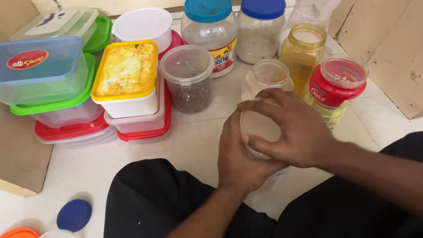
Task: The person sits on the floor and handles multiple plastic containers and jars. They open and close lids, stack containers, and arrange them in neat piles on the floor.
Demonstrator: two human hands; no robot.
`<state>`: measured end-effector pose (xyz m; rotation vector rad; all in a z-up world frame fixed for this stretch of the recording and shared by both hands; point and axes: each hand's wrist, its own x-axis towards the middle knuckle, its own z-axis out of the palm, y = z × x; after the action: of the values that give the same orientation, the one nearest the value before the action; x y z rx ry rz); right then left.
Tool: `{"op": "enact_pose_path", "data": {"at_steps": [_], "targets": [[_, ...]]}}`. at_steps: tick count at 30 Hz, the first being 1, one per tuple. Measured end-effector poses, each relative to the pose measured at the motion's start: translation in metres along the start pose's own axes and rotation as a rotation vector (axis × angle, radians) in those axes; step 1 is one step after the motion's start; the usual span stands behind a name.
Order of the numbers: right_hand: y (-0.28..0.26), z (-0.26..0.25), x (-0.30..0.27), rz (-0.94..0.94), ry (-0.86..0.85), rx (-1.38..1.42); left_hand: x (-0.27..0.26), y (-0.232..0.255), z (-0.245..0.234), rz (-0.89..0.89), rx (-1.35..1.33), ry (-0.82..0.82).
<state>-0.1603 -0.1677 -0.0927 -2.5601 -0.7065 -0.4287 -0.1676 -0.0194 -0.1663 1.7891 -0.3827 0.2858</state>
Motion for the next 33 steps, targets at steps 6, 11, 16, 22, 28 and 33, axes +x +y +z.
{"op": "enact_pose_path", "data": {"at_steps": [6,11,16,22,28,33], "targets": [[-0.038,0.037,0.007,0.503,0.323,-0.216,-0.014,0.01,0.045,-0.032,0.241,0.372],[-0.047,0.035,0.02,0.77,0.176,-0.151,-0.011,0.014,0.055,-0.054,0.397,0.423],[-0.032,0.016,0.023,0.81,-0.058,-0.046,-0.015,0.023,0.044,-0.081,0.203,0.394],[-0.002,-0.014,0.011,0.381,-0.144,0.157,-0.008,0.014,0.007,-0.097,0.019,0.07],[0.017,-0.033,0.01,-0.255,-0.351,0.065,0.014,-0.006,-0.027,-0.035,-0.27,-0.354],[0.023,-0.028,0.01,-0.346,-0.41,0.044,0.021,-0.011,-0.036,-0.098,-0.179,-0.443]]}}
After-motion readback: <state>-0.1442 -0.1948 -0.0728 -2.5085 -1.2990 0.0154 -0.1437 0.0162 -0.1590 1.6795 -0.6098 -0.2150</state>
